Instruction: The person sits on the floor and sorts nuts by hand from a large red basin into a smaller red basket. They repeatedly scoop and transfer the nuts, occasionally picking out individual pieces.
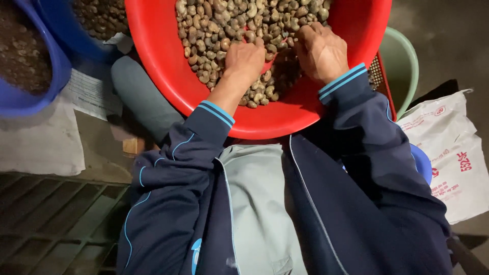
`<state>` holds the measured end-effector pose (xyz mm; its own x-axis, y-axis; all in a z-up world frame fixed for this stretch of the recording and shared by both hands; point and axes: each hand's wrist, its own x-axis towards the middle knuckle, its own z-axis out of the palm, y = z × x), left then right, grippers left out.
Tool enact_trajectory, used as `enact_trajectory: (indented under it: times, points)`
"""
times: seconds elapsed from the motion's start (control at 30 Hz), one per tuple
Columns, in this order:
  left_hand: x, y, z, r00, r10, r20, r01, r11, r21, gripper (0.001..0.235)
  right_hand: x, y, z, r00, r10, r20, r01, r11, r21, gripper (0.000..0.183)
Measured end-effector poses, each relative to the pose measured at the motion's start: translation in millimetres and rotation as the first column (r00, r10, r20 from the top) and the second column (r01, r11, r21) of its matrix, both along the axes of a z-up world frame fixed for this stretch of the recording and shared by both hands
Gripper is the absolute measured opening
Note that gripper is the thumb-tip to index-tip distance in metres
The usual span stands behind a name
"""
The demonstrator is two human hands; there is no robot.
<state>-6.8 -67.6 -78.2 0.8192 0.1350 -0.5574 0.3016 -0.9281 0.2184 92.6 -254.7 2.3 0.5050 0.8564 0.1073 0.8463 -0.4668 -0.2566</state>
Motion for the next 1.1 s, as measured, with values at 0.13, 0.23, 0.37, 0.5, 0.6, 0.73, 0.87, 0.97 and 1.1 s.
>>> enact_trajectory:
  times: [0.13,0.23,0.37,0.5,0.6,0.73,0.87,0.97,1.1]
  points:
    - [2,4,59,0.954,0.272,-0.124,-0.292,0.937,-0.191,0.024,-8,0,-3,0.987,0.069,-0.148,-0.075,0.996,-0.039,0.017]
    - [3,20,72,0.883,0.414,-0.221,-0.469,0.798,-0.379,0.025,-31,11,-13,0.933,0.129,-0.335,-0.206,0.957,-0.205,0.034]
    - [-3,38,52,0.858,0.439,0.266,-0.227,0.789,-0.57,0.021,-63,16,-41,0.915,0.264,-0.306,-0.366,0.863,-0.349,0.053]
    - [2,40,84,0.827,0.55,0.115,-0.284,0.587,-0.758,0.025,-52,9,-59,0.928,0.356,-0.108,-0.366,0.826,-0.429,0.026]
    - [3,43,88,0.826,0.55,-0.119,-0.345,0.328,-0.88,0.017,-25,-3,-73,0.91,0.413,-0.032,-0.346,0.716,-0.606,0.028]
    - [1,45,93,0.824,0.541,-0.169,-0.22,0.03,-0.975,0.011,16,-11,-63,0.864,0.465,0.193,-0.284,0.766,-0.576,0.019]
    - [0,50,105,0.816,0.547,-0.185,-0.152,-0.105,-0.983,0.022,54,1,-13,0.786,0.431,0.444,-0.257,0.88,-0.398,0.011]
    - [0,49,111,0.767,0.621,-0.158,-0.112,-0.114,-0.987,0.021,74,0,10,0.952,-0.032,-0.303,0.022,0.999,-0.037,0.027]
    - [1,46,110,0.723,0.671,-0.163,-0.169,-0.057,-0.984,0.015,81,-34,43,0.738,-0.049,-0.673,0.242,0.951,0.195,0.025]
